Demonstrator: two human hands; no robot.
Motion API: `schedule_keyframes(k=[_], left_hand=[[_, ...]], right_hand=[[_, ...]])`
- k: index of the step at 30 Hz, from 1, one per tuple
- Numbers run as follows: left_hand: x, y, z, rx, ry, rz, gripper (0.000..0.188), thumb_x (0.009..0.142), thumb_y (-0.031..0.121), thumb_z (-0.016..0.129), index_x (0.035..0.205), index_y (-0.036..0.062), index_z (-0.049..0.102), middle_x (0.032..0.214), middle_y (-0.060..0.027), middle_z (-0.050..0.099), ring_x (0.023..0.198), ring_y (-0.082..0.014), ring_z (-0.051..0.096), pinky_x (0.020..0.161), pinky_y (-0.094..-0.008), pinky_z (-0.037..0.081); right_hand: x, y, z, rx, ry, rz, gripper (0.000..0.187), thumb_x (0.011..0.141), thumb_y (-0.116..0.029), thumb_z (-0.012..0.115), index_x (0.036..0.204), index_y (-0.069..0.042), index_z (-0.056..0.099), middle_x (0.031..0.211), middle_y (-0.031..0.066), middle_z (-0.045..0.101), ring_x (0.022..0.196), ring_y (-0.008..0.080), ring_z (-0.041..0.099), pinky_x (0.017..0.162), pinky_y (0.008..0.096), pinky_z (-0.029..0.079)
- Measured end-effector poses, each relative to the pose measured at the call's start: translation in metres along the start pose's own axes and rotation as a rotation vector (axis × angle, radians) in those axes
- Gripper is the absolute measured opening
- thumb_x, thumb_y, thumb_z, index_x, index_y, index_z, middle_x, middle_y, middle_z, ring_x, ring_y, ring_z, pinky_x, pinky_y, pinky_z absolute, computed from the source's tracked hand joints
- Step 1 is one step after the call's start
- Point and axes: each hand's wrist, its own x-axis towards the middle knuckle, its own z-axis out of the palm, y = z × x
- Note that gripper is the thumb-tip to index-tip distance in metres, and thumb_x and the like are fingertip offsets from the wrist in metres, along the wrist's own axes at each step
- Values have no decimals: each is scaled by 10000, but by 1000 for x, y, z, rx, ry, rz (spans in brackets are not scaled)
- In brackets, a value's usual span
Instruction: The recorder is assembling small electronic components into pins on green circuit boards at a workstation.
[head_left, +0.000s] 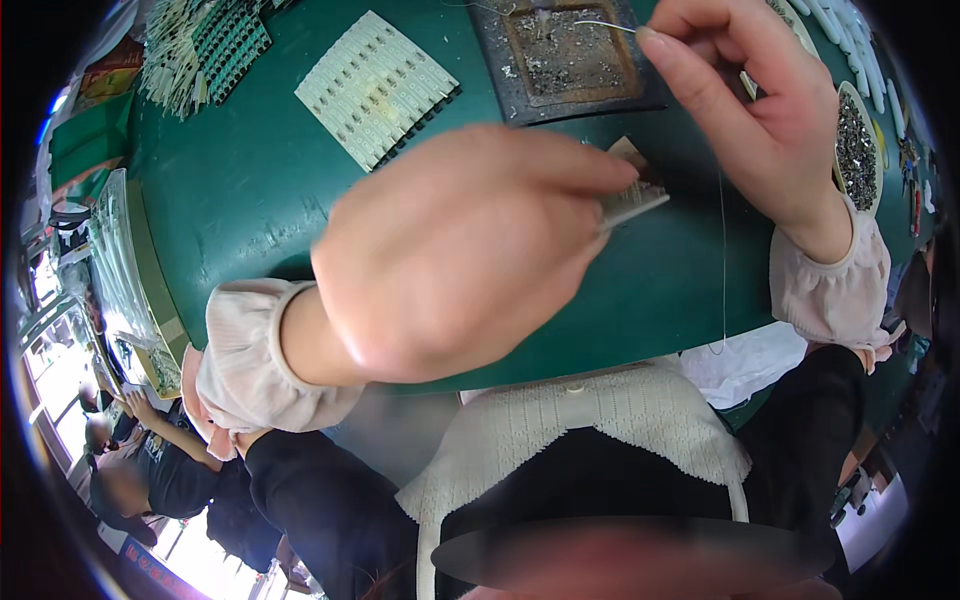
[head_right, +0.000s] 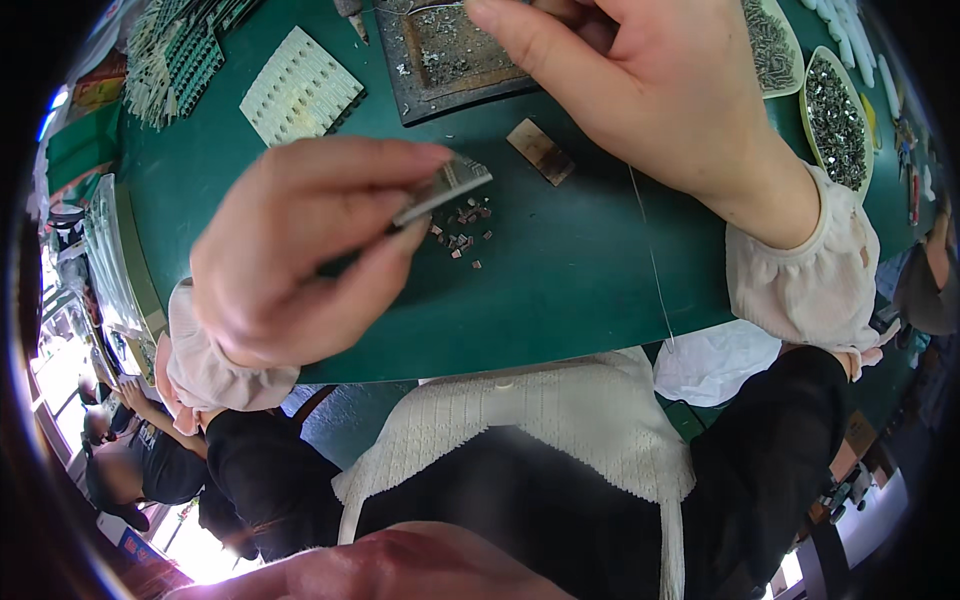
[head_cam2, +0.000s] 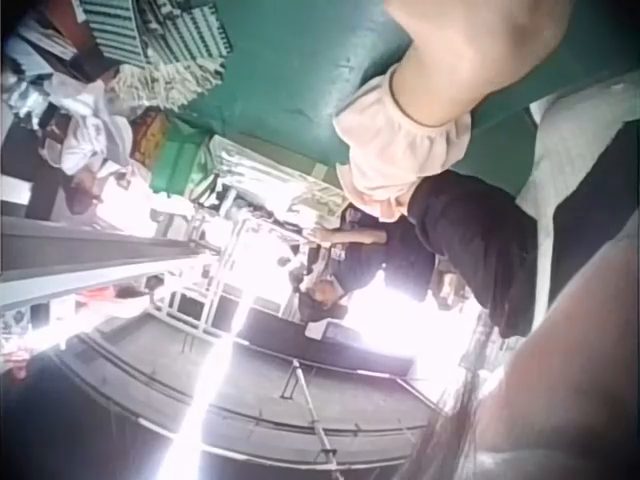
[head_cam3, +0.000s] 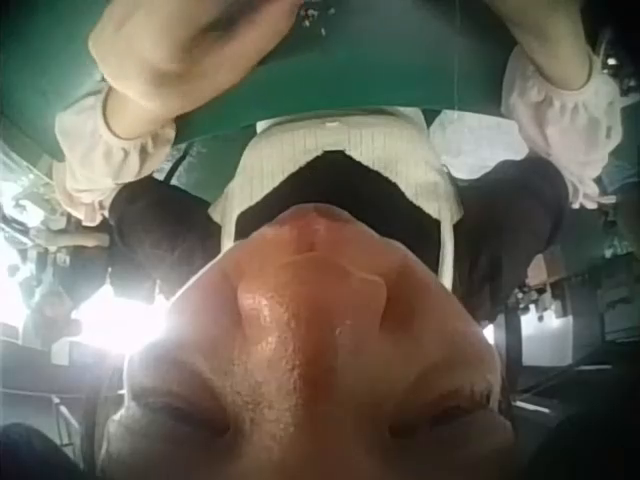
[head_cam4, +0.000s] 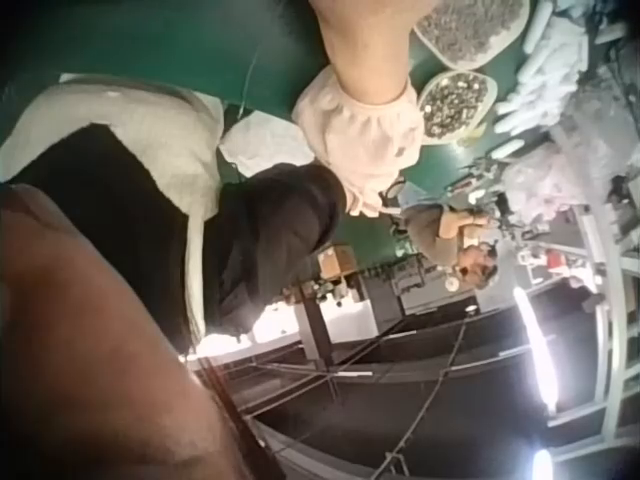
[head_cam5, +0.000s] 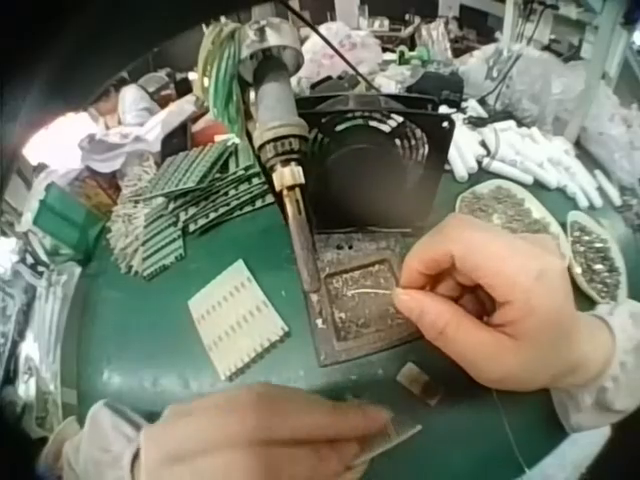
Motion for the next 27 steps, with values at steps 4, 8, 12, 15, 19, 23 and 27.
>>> schedule_keyframes(k=[4, 8, 12, 15, 19, 23, 27], left_hand=[[5, -1, 0, -544, 152, -646, 133, 847, -100, 647, 942, -27, 590, 1083, -182, 674, 899, -194, 667, 783, -278, 560], [-4, -28, -4, -935, 276, -985, 26, 934, 35, 623, 957, 25, 616, 1084, -90, 674, 887, -108, 662, 738, -228, 581], [-4, -30, -6, -1031, 311, -1039, 55, 964, 92, 588, 956, 49, 621, 1010, -39, 668, 871, -88, 669, 710, -224, 614], [-4, -31, -6, -1124, 331, -1001, 62, 969, 92, 576, 969, 46, 618, 971, -34, 665, 870, -89, 670, 716, -225, 614], [-4, -33, -7, -1153, 322, -998, 75, 977, 94, 560, 999, 40, 607, 950, -36, 664, 868, -85, 667, 713, -223, 608], [-3, -32, -7, -1178, 312, -979, 81, 983, 97, 548, 1008, 40, 599, 952, -36, 662, 866, -85, 663, 717, -223, 600], [-3, -30, -7, -1158, 332, -982, 80, 987, 96, 538, 1006, 44, 595, 962, -39, 661, 867, -90, 661, 726, -225, 596]], right_hand=[[4, -27, -1, 135, 27, 172, 57, 860, 16, 677, 867, 6, 621, 757, 11, 576, 527, 14, 494, 448, 174, 337], [1, -22, 2, 48, -18, 220, 58, 862, 13, 678, 870, 5, 621, 772, 11, 575, 523, 10, 477, 448, 178, 317], [2, -2, 2, 39, 7, 2, 58, 864, 11, 677, 874, 3, 620, 778, 14, 571, 524, 11, 469, 446, 181, 313], [2, -3, 2, 32, 6, -3, 56, 866, 10, 675, 875, 4, 619, 772, 13, 569, 520, 11, 463, 444, 182, 310], [3, -30, 2, 7, -22, 198, 55, 869, 10, 672, 875, 6, 618, 751, 8, 565, 515, 8, 458, 441, 183, 306], [0, -2, 0, 47, -14, 17, 56, 870, 9, 672, 874, 7, 616, 739, 5, 565, 509, 6, 454, 438, 183, 304], [2, -2, 2, 31, 6, -14, 58, 867, 13, 670, 879, 6, 614, 731, 2, 570, 505, 5, 452, 438, 180, 301]])
